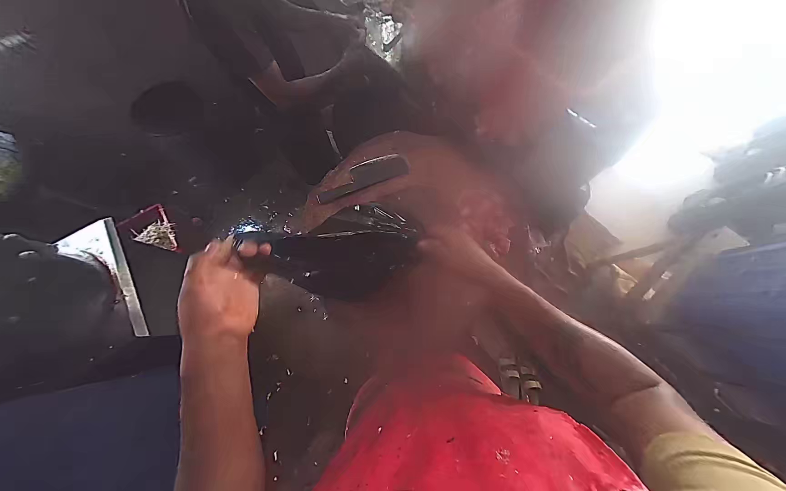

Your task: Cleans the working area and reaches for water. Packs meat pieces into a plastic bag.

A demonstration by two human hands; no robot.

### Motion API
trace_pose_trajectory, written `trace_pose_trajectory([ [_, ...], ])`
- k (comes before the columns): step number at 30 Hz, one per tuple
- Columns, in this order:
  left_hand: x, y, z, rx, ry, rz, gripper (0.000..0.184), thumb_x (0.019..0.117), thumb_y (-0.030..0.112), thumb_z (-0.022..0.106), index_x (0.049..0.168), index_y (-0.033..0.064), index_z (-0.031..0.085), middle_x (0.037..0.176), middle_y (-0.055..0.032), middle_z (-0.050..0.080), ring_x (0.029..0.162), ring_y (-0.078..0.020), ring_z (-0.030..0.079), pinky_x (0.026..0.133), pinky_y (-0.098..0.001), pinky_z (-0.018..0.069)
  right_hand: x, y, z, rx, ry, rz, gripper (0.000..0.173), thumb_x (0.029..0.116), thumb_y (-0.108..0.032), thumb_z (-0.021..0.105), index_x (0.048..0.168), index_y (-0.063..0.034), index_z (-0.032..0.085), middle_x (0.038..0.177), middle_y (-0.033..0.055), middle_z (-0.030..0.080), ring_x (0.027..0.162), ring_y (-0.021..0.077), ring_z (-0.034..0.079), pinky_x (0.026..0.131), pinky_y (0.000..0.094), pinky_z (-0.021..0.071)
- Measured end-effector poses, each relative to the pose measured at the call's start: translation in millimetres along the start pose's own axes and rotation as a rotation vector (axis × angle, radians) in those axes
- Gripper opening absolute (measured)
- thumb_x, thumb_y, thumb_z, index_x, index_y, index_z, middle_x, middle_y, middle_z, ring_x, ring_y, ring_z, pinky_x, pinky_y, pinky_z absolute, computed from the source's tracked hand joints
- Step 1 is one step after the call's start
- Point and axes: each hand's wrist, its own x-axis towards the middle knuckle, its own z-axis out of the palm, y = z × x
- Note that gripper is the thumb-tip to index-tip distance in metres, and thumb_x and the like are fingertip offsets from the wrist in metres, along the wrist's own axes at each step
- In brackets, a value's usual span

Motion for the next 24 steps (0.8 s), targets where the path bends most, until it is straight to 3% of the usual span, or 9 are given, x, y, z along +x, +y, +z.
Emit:
trace_pose_trajectory([
  [3,37.6,21.3,69.1,0.13,-0.105,0.05,0.025,0.1066,0.022,0.05,0.127,0.0101,0.058,0.097,0.0006,0.066,0.083,-0.0129,0.066,0.079,-0.0311,0.0577,-29.5,-50.5,20.8,-0.134,-0.093,-0.172,0.031,0.1048,-0.024,0.053,0.12,-0.0033,0.07,0.109,0.0132,0.072,0.101,0.0225,0.069,0.091,0.0464,0.0552],
  [6,26.7,43.4,150.8,0.449,-0.474,0.16,0.047,0.1035,0.021,0.052,0.148,0.0066,0.049,0.111,-0.0035,0.065,0.088,-0.0113,0.062,0.08,-0.0285,0.0533,-42.1,-101.0,52.7,-0.071,-0.206,-0.466,0.026,0.1037,-0.02,0.052,0.112,-0.0015,0.069,0.094,0.0124,0.07,0.086,0.02,0.067,0.078,0.0405,0.0553],
  [8,5.5,58.4,170.3,0.477,-0.68,0.257,0.048,0.1018,0.023,0.054,0.148,0.0089,0.051,0.102,-0.0018,0.066,0.085,-0.0118,0.061,0.078,-0.0285,0.0526,-43.8,-110.7,52.4,0.05,-0.197,-0.6,0.024,0.1031,-0.017,0.055,0.106,0.0013,0.069,0.085,0.0109,0.068,0.076,0.0149,0.064,0.069,0.0332,0.0528],
  [11,-14.1,72.2,130.4,0.553,-0.814,0.259,0.049,0.099,0.037,0.059,0.145,0.021,0.055,0.089,0.0062,0.065,0.072,-0.0054,0.058,0.066,-0.0228,0.052,-42.7,-86.7,28.8,0.046,-0.11,-0.53,0.022,0.1031,-0.019,0.058,0.109,-0.0019,0.07,0.089,0.0072,0.071,0.079,0.0107,0.067,0.072,0.031,0.0569],
  [14,-6.4,19.8,41.0,0.756,-0.705,0.032,0.056,0.0906,0.039,0.069,0.142,0.0186,0.057,0.086,0.007,0.066,0.072,-0.0033,0.06,0.069,-0.0246,0.0536,-29.2,-21.6,9.7,0.002,-0.062,-0.308,0.025,0.1041,-0.02,0.053,0.107,-0.002,0.07,0.092,0.0076,0.07,0.082,0.0114,0.065,0.077,0.0329,0.0546],
  [18,-31.0,-100.2,-64.9,1.206,-0.72,-0.37,0.052,0.096,0.026,0.071,0.143,0.0071,0.056,0.126,-0.0186,0.067,0.111,-0.0313,0.067,0.098,-0.0555,0.0537,-33.2,34.5,1.2,-0.218,-0.226,-0.254,0.031,0.1086,-0.025,0.047,0.116,-0.0032,0.068,0.101,0.0125,0.071,0.095,0.0223,0.069,0.089,0.0445,0.0548],
  [20,-56.7,-121.5,-71.8,1.296,-0.74,-0.502,0.036,0.1005,0.031,0.066,0.125,0.0046,0.068,0.121,-0.0165,0.067,0.104,-0.0298,0.067,0.093,-0.053,0.0537,-39.4,26.7,3.6,-0.384,-0.312,-0.504,0.025,0.1066,-0.022,0.051,0.108,-0.0049,0.07,0.096,0.0118,0.071,0.097,0.0273,0.069,0.089,0.0498,0.0537],
  [22,-77.1,-115.4,-53.2,0.931,-0.641,-0.497,0.024,0.096,0.032,0.065,0.103,0.0094,0.07,0.084,-0.0014,0.065,0.063,-0.0113,0.057,0.057,-0.0297,0.0492,-36.7,3.0,14.6,-0.443,-0.323,-0.807,0.022,0.1055,-0.022,0.055,0.108,-0.0103,0.073,0.101,0.0076,0.073,0.103,0.0267,0.069,0.092,0.047,0.0539],
  [24,-94.6,-101.8,-18.6,0.301,-0.626,-0.519,0.03,0.0884,0.036,0.076,0.111,0.018,0.07,0.087,0.0072,0.07,0.065,-0.0012,0.06,0.058,-0.0194,0.0526,-19.5,-20.3,31.8,-0.342,-0.325,-0.973,0.02,0.1032,-0.019,0.059,0.111,-0.011,0.075,0.11,0.007,0.073,0.109,0.0258,0.067,0.096,0.0443,0.0526],
])
